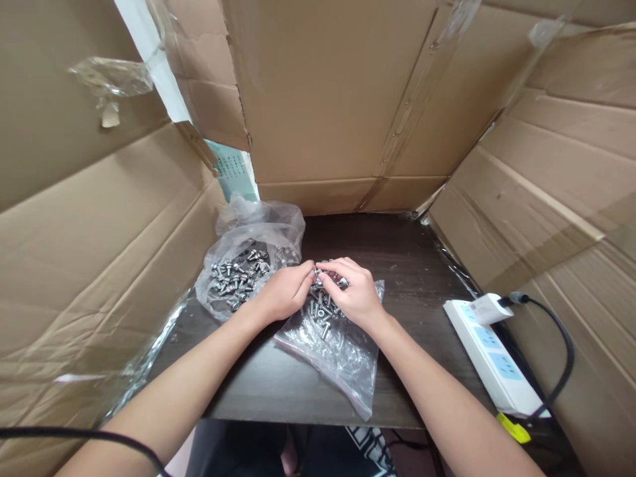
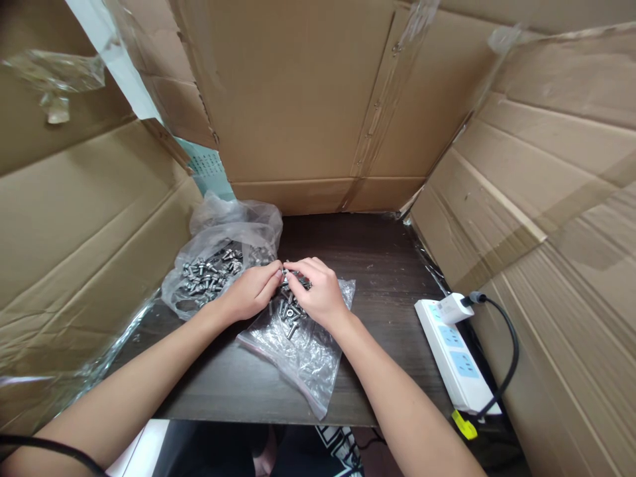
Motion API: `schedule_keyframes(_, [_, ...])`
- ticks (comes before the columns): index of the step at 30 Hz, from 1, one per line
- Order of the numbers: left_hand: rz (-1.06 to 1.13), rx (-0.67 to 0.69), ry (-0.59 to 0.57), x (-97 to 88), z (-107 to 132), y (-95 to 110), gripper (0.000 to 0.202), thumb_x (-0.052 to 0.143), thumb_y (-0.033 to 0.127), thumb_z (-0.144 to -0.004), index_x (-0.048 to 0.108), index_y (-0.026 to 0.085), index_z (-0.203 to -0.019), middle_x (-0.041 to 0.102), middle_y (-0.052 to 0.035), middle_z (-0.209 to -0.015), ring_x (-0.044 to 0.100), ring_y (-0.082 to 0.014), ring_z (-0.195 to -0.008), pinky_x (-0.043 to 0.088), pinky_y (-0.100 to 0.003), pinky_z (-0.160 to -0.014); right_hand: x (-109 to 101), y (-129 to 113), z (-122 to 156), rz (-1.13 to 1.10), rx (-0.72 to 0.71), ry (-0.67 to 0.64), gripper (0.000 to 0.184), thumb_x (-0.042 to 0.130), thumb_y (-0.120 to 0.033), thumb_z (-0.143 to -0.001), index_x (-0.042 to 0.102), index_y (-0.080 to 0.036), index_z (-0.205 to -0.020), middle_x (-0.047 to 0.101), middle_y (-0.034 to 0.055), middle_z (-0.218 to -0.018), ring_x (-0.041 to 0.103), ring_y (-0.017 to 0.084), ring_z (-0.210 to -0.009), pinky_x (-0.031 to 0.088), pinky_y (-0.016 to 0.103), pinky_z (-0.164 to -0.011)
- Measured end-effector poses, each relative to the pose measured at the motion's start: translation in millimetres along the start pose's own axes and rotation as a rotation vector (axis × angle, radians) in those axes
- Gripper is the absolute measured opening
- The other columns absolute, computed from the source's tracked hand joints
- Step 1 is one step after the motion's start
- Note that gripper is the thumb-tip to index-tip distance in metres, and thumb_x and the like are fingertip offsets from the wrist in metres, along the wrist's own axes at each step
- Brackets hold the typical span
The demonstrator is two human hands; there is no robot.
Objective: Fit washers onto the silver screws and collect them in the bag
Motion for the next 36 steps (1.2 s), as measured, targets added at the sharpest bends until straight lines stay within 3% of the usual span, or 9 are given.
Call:
schedule_keyframes(7, [0.074,-0.024,0.000,-1.0,-0.3,-1.3,0.030,0.030,0.035,-0.106,0.041,0.021,-0.082,0.053,-0.0018,-0.073,0.051,-0.0187,-0.066,0.034,-0.032,-0.068,0.6,-6.7,0.8,-0.043,-0.060,0.023,0.020,0.064,-0.008,-0.093,0.078,-0.021,-0.102,0.078,0.0039,-0.100,0.072,0.018,-0.093,0.057,0.031,-0.087])
schedule_keyframes(13, [0.084,-0.028,0.017,-2.6,0.6,0.5,0.033,0.028,0.037,-0.107,0.039,0.022,-0.080,0.053,-0.0018,-0.072,0.050,-0.0180,-0.065,0.034,-0.032,-0.068,0.1,-3.1,0.6,-0.018,0.038,0.011,0.014,0.070,-0.016,-0.093,0.078,-0.019,-0.104,0.075,0.0036,-0.088,0.067,0.015,-0.072,0.056,0.028,-0.072])
schedule_keyframes(17, [-0.010,0.005,-0.006,-3.3,1.8,2.0,0.029,0.029,0.035,-0.106,0.038,0.022,-0.083,0.053,-0.0023,-0.074,0.052,-0.0194,-0.068,0.034,-0.033,-0.068,-1.6,-2.4,-1.0,-0.011,0.071,-0.011,0.007,0.070,-0.022,-0.094,0.076,-0.019,-0.094,0.071,0.0029,-0.079,0.064,0.015,-0.070,0.052,0.027,-0.068])
schedule_keyframes(22, [-0.101,0.051,-0.014,-4.2,2.3,5.4,0.029,0.029,0.035,-0.107,0.038,0.022,-0.084,0.054,-0.0028,-0.075,0.054,-0.0207,-0.069,0.034,-0.033,-0.068,0.1,-2.1,-1.2,-0.023,0.120,-0.054,0.019,0.063,-0.026,-0.099,0.067,-0.018,-0.083,0.065,0.0020,-0.076,0.060,0.013,-0.069,0.047,0.025,-0.065])
schedule_keyframes(26, [-0.076,0.033,-0.007,-4.8,1.8,4.6,0.028,0.030,0.035,-0.107,0.040,0.022,-0.085,0.056,-0.0030,-0.077,0.055,-0.0204,-0.070,0.036,-0.032,-0.068,0.8,-5.0,-0.9,-0.056,0.092,-0.048,0.009,0.062,-0.021,-0.099,0.069,-0.017,-0.095,0.067,0.0029,-0.083,0.061,0.013,-0.072,0.049,0.024,-0.065])
schedule_keyframes(31, [0.029,0.016,0.024,-4.4,1.4,1.7,0.031,0.030,0.036,-0.108,0.042,0.021,-0.083,0.056,-0.0030,-0.077,0.054,-0.0189,-0.070,0.039,-0.032,-0.070,-0.2,-6.8,-0.4,-0.107,0.050,-0.045,0.019,0.061,-0.015,-0.097,0.075,-0.019,-0.107,0.073,0.0065,-0.099,0.067,0.015,-0.081,0.056,0.026,-0.073])
schedule_keyframes(36, [0.049,0.021,0.041,-2.5,1.7,0.0,0.033,0.030,0.035,-0.108,0.041,0.021,-0.081,0.055,-0.0026,-0.077,0.053,-0.0181,-0.069,0.038,-0.032,-0.069,-0.7,-3.3,-0.2,-0.086,0.089,-0.024,0.015,0.067,-0.017,-0.094,0.079,-0.019,-0.103,0.073,0.0035,-0.084,0.065,0.013,-0.070,0.055,0.025,-0.067])
Point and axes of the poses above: each hand's wrist, its own z-axis away from the middle knuckle, its own x-axis out of the palm, y = z × x, the point moved 4 cm from there along -z, towards the middle knuckle
